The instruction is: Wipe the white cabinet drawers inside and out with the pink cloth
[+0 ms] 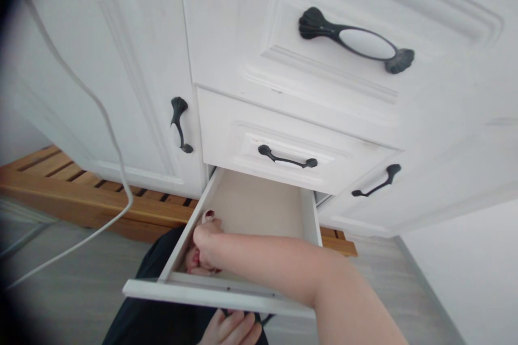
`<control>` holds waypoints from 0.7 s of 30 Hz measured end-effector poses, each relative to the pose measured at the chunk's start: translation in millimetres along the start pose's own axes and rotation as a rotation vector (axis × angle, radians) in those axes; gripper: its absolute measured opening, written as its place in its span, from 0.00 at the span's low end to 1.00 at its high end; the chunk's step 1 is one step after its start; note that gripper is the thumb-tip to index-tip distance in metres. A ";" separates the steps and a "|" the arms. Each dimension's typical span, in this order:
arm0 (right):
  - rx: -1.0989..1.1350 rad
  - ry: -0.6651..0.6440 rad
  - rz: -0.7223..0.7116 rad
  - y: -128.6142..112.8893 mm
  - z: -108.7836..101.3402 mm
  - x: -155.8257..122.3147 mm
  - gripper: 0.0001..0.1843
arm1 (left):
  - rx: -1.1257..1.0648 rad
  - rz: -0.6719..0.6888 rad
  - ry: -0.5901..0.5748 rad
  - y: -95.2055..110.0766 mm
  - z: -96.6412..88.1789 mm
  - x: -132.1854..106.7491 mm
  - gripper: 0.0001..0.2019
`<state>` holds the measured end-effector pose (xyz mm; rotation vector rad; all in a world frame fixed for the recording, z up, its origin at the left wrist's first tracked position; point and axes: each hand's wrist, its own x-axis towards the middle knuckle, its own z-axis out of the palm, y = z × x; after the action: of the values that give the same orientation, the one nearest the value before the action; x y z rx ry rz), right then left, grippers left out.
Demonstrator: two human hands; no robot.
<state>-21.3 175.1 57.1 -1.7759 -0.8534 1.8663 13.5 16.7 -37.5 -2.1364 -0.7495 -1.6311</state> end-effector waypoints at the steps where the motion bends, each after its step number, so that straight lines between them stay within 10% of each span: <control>1: 0.009 0.049 0.014 -0.3 1.9 -1.7 0.21 | -0.008 0.003 0.024 0.1 1.7 -0.7 0.07; 7: 0.072 0.326 0.117 -3.4 6.9 -18.2 0.17 | -0.016 -0.043 0.040 5.3 3.7 -3.5 0.06; 21: 0.226 0.000 0.091 -7.8 -5.1 -26.5 0.05 | -0.009 -0.039 0.030 3.7 0.3 8.7 0.05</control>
<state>-14.6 163.5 81.8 -1.6991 -0.5446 1.9350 17.7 15.6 -29.1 -2.1118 -0.7801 -1.6852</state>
